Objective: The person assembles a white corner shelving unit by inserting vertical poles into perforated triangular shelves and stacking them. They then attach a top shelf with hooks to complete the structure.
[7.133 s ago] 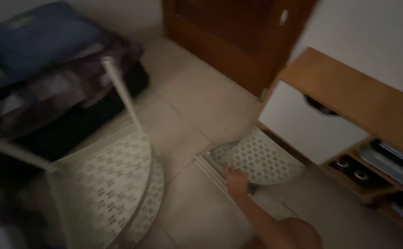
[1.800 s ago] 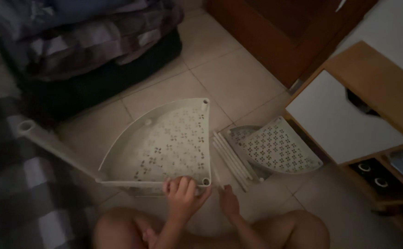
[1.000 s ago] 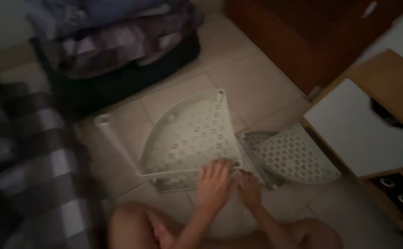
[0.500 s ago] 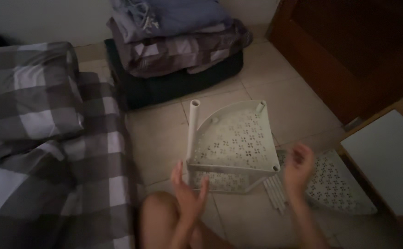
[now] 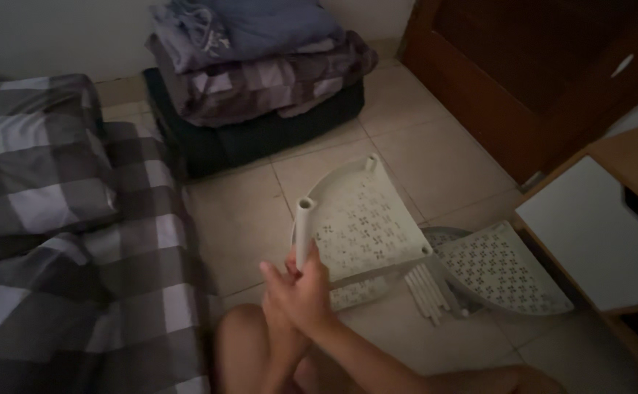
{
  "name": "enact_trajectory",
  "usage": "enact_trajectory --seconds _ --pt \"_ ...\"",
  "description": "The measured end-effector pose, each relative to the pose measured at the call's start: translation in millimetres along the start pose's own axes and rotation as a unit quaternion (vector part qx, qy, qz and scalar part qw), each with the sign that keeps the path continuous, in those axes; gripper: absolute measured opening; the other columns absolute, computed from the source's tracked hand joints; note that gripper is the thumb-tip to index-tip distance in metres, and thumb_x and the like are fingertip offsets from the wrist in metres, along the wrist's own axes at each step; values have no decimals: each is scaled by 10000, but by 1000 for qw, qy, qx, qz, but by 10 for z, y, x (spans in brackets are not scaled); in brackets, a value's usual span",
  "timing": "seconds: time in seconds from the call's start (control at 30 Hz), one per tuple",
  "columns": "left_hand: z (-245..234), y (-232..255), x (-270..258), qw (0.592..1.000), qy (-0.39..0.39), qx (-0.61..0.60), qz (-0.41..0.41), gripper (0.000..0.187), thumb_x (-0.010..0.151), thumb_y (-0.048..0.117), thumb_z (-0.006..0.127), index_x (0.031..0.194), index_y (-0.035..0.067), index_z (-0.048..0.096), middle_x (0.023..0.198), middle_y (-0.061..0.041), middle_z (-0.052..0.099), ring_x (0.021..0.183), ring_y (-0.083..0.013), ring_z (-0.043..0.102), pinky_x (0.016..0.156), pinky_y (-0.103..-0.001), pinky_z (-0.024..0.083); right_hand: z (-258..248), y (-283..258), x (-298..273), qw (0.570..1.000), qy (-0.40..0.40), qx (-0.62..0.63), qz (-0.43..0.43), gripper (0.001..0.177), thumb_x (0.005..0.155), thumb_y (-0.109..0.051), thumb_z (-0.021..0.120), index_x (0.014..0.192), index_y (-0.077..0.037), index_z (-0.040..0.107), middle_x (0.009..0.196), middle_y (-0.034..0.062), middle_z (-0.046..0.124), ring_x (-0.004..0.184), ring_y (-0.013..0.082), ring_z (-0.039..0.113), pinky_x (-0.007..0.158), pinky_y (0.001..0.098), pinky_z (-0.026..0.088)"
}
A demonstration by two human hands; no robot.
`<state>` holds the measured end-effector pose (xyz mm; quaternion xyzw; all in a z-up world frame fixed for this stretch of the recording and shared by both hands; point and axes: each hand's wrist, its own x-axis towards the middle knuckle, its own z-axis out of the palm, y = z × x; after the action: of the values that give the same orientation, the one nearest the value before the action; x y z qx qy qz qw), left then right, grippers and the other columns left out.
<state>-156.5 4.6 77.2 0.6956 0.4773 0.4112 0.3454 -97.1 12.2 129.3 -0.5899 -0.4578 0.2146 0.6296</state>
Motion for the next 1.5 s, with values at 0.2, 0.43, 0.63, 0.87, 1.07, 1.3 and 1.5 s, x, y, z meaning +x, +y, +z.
enact_trajectory --seconds 0.2,0.43,0.63,0.87,1.07,1.3,1.5 --pt "330 -199 115 949 22 29 312 491 667 204 788 1110 38 659 1203 -174 663 1327 -465 494 1055 -620 372 -646 389 -9 998 -3 50 -30 444 907 -110 820 735 -108 411 657 -36 465 622 43 423 521 239 368" --pt "988 -363 -59 946 10 30 324 471 754 226 785 1160 34 642 1148 -165 602 1339 -471 495 1135 -618 374 -1078 745 -202 987 58 144 32 258 883 -68 752 806 -104 508 723 -66 517 658 29 494 561 232 435" --pt "1065 -445 -74 940 25 2 339 573 771 240 778 1250 -14 593 1292 -259 560 1283 -497 471 1113 -638 357 -1010 843 -224 992 59 81 77 378 905 -114 782 652 -57 507 615 -35 563 588 37 500 491 247 403" --pt "1037 -387 -36 944 28 -4 329 485 681 229 826 1038 17 574 1125 -192 566 1296 -492 462 1063 -636 374 -1318 803 26 976 -87 128 156 87 913 -102 716 838 -58 724 706 -50 641 651 47 559 554 240 441" --pt "1004 -320 -32 944 50 14 327 462 682 253 873 909 57 522 1074 -160 567 1301 -465 479 1062 -657 370 -2452 343 534 859 -236 443 -98 270 1127 -222 582 867 -166 531 697 -52 434 621 85 409 633 231 399" --pt "1036 -242 35 941 97 83 313 452 726 291 883 888 64 528 1005 -142 584 1269 -428 530 1047 -659 377 -2521 1522 87 974 11 132 186 169 972 -225 651 834 -141 599 641 -57 503 559 80 464 506 254 391" --pt "1171 -271 242 943 118 83 300 442 783 269 885 902 52 518 1004 -157 546 1299 -440 503 1124 -647 397 -2484 3051 -1152 896 -17 -253 364 440 936 -408 689 1173 -40 646 959 126 725 854 256 683 775 401 540"
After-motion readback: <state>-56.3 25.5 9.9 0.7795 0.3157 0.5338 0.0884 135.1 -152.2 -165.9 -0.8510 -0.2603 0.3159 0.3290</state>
